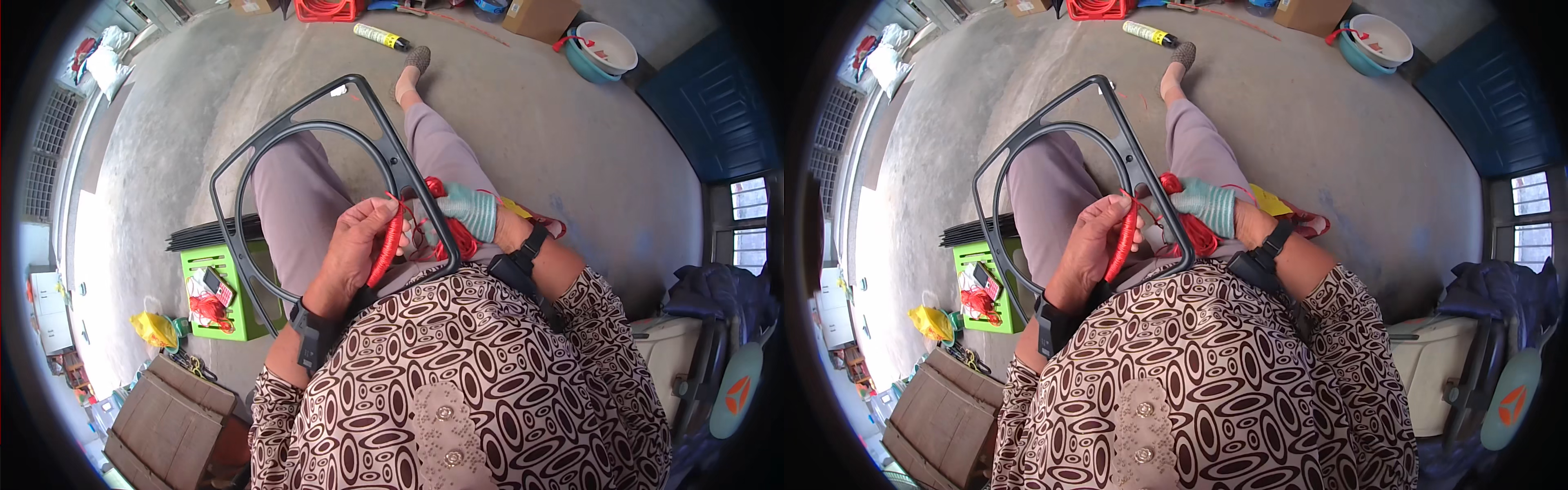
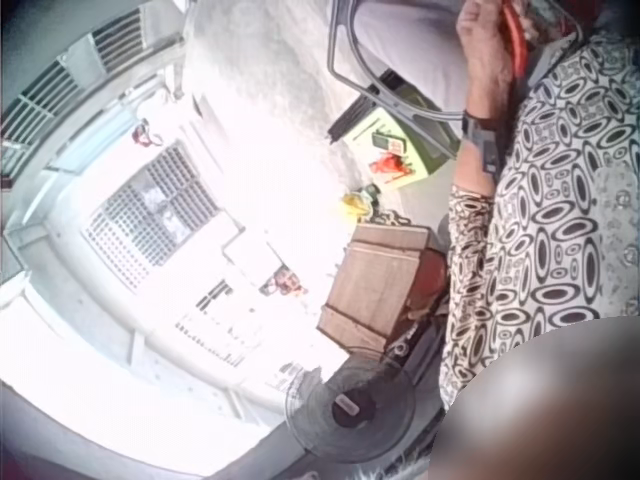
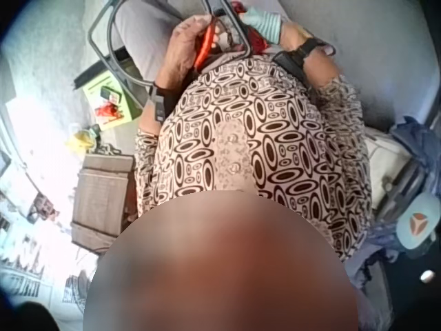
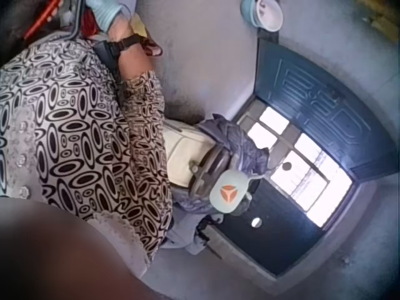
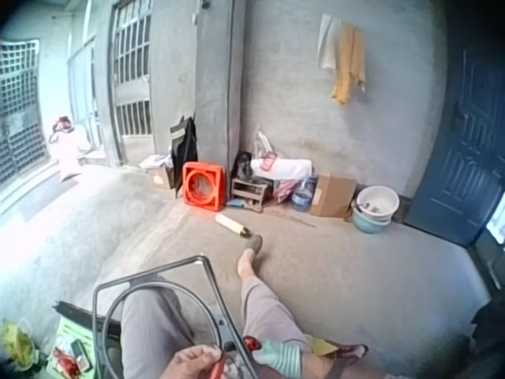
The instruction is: Winding a red cord around the circular opening of a black plastic frame.
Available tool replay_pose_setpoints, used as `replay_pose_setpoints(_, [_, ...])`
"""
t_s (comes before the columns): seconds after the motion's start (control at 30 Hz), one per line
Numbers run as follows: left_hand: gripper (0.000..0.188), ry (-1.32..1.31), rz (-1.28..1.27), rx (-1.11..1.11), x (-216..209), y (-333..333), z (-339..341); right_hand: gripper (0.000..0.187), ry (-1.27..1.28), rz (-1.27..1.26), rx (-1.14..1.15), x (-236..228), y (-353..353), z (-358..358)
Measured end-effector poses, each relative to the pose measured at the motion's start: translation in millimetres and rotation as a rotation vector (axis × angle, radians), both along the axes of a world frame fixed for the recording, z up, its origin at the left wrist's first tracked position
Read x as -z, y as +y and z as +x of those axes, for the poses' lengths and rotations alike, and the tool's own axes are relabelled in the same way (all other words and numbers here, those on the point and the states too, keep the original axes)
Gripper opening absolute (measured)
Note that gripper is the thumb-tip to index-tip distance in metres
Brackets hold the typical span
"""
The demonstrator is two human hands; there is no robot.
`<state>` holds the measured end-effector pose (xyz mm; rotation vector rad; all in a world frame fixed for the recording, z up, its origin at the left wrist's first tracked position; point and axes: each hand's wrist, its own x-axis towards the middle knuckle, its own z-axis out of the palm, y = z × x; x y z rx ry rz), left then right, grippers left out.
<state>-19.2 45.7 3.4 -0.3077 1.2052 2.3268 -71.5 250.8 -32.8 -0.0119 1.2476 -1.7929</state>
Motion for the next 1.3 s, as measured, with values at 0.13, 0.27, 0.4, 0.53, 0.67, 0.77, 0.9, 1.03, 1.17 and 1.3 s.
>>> replay_pose_setpoints(0.13, [0.019, 0.006, -0.032, -0.011, 0.0, -0.1, 1.7, 0.024, -0.129, -0.088, -0.017, -1.0, 7.2, 5.4])
replay_pose_setpoints(0.27, [0.020, 0.001, -0.039, -0.030, 2.1, -2.1, -0.7, 0.015, -0.136, -0.117, 0.193, 7.0, 28.2, -3.2])
replay_pose_setpoints(0.4, [0.020, -0.030, 0.024, -0.079, 0.0, -2.4, -4.8, 0.016, -0.085, 0.077, 0.296, -13.7, 29.7, 6.3])
replay_pose_setpoints(0.53, [0.013, -0.027, -0.091, -0.093, 6.8, -12.6, -10.0, 0.015, -0.058, 0.013, 0.472, -19.6, 64.0, 2.2])
replay_pose_setpoints(0.67, [0.016, 0.626, -1.016, -0.410, -4.4, 8.7, -7.0, 0.015, 0.251, 0.261, 0.338, -55.4, 83.8, 9.6])
replay_pose_setpoints(0.77, [0.033, 0.910, -0.927, -0.273, -19.0, 26.2, -1.6, 0.016, 0.363, 0.277, 0.191, -82.6, 75.8, 17.8])
replay_pose_setpoints(0.9, [0.035, 0.998, -0.752, 0.212, -32.6, 40.9, -2.4, 0.021, 0.515, 0.334, -0.022, -104.9, 55.7, 19.5])
replay_pose_setpoints(1.03, [0.017, 0.831, -0.597, 0.103, -15.3, 34.1, -10.2, 0.029, 0.555, 0.433, 0.009, -105.3, 60.5, 7.6])
replay_pose_setpoints(1.17, [0.022, 0.367, -0.261, -0.136, -14.9, 19.7, -13.7, 0.028, 0.485, 0.503, 0.364, -82.4, 125.0, -9.5])
replay_pose_setpoints(1.3, [0.021, 0.278, -0.132, -0.272, -18.0, 2.0, -17.5, 0.026, 0.170, 0.338, 0.849, -26.7, 214.5, -22.2])
